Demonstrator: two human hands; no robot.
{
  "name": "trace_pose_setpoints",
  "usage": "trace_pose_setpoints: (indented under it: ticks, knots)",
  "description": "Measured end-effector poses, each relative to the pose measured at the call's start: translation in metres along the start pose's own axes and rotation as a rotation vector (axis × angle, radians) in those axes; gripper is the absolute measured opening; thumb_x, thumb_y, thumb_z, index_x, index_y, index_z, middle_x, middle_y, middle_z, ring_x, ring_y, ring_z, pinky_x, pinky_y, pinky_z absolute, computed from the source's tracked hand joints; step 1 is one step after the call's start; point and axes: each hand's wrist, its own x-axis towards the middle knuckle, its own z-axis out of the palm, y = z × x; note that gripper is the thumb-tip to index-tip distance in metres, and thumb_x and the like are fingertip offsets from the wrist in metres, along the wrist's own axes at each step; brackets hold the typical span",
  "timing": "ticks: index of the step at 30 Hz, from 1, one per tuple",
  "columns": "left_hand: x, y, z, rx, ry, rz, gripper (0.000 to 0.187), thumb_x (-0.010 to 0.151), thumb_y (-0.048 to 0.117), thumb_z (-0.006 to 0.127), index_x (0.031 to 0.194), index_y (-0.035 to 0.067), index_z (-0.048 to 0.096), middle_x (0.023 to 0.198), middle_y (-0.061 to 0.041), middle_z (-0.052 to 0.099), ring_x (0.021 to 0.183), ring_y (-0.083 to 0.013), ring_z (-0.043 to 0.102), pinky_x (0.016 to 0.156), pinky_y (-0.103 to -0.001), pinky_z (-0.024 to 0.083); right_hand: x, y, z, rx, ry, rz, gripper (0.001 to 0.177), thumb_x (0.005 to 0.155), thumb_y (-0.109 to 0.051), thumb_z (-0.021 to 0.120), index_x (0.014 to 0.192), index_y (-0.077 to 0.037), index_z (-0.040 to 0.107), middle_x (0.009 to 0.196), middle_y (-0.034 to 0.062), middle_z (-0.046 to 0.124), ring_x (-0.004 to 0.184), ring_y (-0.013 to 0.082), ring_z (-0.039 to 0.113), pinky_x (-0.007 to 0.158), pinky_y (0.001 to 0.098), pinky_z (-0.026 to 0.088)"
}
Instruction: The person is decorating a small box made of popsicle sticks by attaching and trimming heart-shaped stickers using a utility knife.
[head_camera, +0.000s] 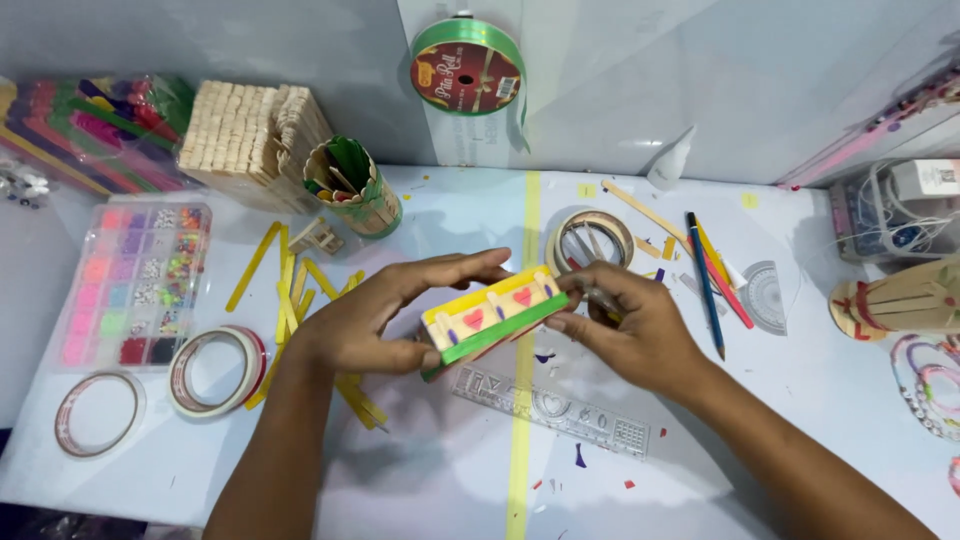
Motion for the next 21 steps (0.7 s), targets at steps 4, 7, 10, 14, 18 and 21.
trace_pose_setpoints:
  ticks: [4,7,10,14,18,21]
  knots:
    - [0.002,0.014,0.013,0.211,0.024,-0.087,0.102,0.076,0.057,0.071,0.159,0.016,0.03,0.153,-0.014,0.053,0.135,-0.0271,0.056,0.101,-0.035,0.042,-0.004,-0.011,0.01,-0.044,0.031,-0.123,0.007,0.092,-0.013,0.075,0.094,-0.009,0.07,0.084,0.0015,0.07,0.052,0.0055,0.041,0.045,0.0212,0.034]
    - [0.007,0.016,0.025,0.452,0.205,-0.219,0.101,0.071,0.046,0.085,0.155,0.015,0.04,0.128,-0.011,0.071,0.116,-0.0229,0.068,0.084,-0.033,0.051,-0.007,-0.015,0.014,-0.103,0.047,-0.166,0.006,0.092,-0.012,0.075,0.095,-0.008,0.071,0.084,0.0015,0.072,0.055,0.0082,0.047,0.051,0.0231,0.04]
    - [0.008,0.015,0.029,0.612,0.286,-0.168,0.064,0.081,0.034,0.079,0.138,0.01,0.064,0.092,-0.007,0.077,0.083,-0.0254,0.068,0.079,-0.036,0.049,-0.01,-0.017,0.016,-0.093,0.018,-0.081,0.008,0.094,-0.017,0.071,0.097,-0.01,0.074,0.082,-0.0009,0.072,0.06,0.0082,0.052,0.056,0.0239,0.042]
    - [0.006,0.012,0.031,0.641,0.263,-0.052,0.056,0.079,0.023,0.076,0.132,0.007,0.066,0.104,-0.006,0.074,0.098,-0.0289,0.065,0.091,-0.042,0.043,-0.01,-0.029,0.009,0.018,-0.072,0.241,0.026,0.095,-0.029,0.063,0.113,-0.014,0.074,0.103,-0.0008,0.076,0.096,0.0121,0.069,0.084,0.0291,0.054]
    - [0.01,0.013,0.03,0.621,0.153,0.143,0.052,0.083,0.012,0.069,0.134,0.01,0.064,0.127,-0.007,0.072,0.115,-0.0275,0.064,0.107,-0.044,0.036,-0.014,-0.03,0.002,0.248,-0.106,0.384,0.042,0.097,-0.032,0.058,0.133,-0.011,0.066,0.086,0.0027,0.057,0.062,0.0125,0.046,0.053,0.0259,0.041]
    - [0.014,0.019,0.027,0.637,0.063,0.222,0.054,0.082,0.013,0.079,0.133,0.007,0.063,0.114,-0.007,0.071,0.117,-0.0267,0.063,0.111,-0.052,0.033,-0.01,-0.033,0.003,0.309,-0.045,0.271,0.041,0.093,-0.014,0.07,0.134,-0.007,0.066,0.082,0.0015,0.056,0.069,0.0098,0.05,0.066,0.025,0.043]
